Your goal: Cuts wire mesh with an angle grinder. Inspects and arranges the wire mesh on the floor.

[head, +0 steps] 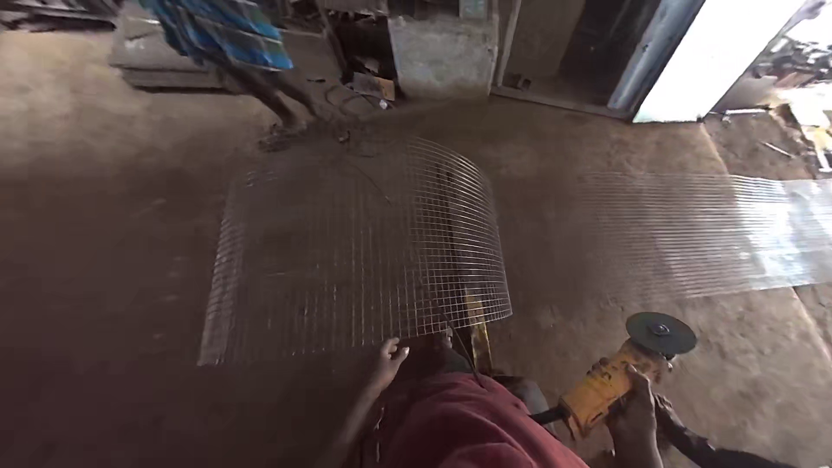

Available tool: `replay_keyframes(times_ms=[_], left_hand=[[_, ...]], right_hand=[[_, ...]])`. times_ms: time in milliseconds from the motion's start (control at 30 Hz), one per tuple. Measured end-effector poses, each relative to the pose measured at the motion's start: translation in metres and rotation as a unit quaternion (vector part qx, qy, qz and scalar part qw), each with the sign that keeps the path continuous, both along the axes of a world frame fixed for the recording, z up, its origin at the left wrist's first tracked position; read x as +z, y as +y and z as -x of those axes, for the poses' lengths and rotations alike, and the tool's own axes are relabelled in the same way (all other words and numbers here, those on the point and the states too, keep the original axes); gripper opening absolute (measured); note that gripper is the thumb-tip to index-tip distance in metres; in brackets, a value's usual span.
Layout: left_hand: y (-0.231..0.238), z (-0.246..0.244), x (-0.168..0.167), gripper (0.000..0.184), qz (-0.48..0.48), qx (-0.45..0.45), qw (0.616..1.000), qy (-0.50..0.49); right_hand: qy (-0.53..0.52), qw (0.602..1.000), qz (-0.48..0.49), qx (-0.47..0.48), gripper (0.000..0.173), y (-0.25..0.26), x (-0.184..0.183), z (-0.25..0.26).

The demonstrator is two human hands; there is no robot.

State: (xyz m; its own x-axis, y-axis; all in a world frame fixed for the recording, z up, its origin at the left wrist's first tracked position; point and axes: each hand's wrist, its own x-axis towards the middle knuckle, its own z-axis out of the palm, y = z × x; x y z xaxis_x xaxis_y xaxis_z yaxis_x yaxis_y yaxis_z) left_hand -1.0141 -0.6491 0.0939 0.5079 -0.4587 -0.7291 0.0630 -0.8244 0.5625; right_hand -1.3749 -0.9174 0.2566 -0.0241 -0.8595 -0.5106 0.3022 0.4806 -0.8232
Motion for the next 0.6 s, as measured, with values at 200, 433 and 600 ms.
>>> replay_keyframes(times_ms=[200,433,600], left_hand=[[-0.058,0.094,0.127,0.052,0.166,0.103,0.973,-0.119],[-0.134,0.161,0.167,0.093,0.172,-0.206,0.963,-0.029],[-0.059,0.090,0.151,0.079,0.103,-0.270,0.940,0.182]], right_hand=[[0.045,0.990,-0.065,0.114,0.020,-0.034,-0.028,-0.043],[-0.059,0.975,-0.090,0.192,0.017,-0.001,-0.056,-0.102],[-0.049,0.972,-0.129,0.190,0.016,0.046,-0.043,-0.131]])
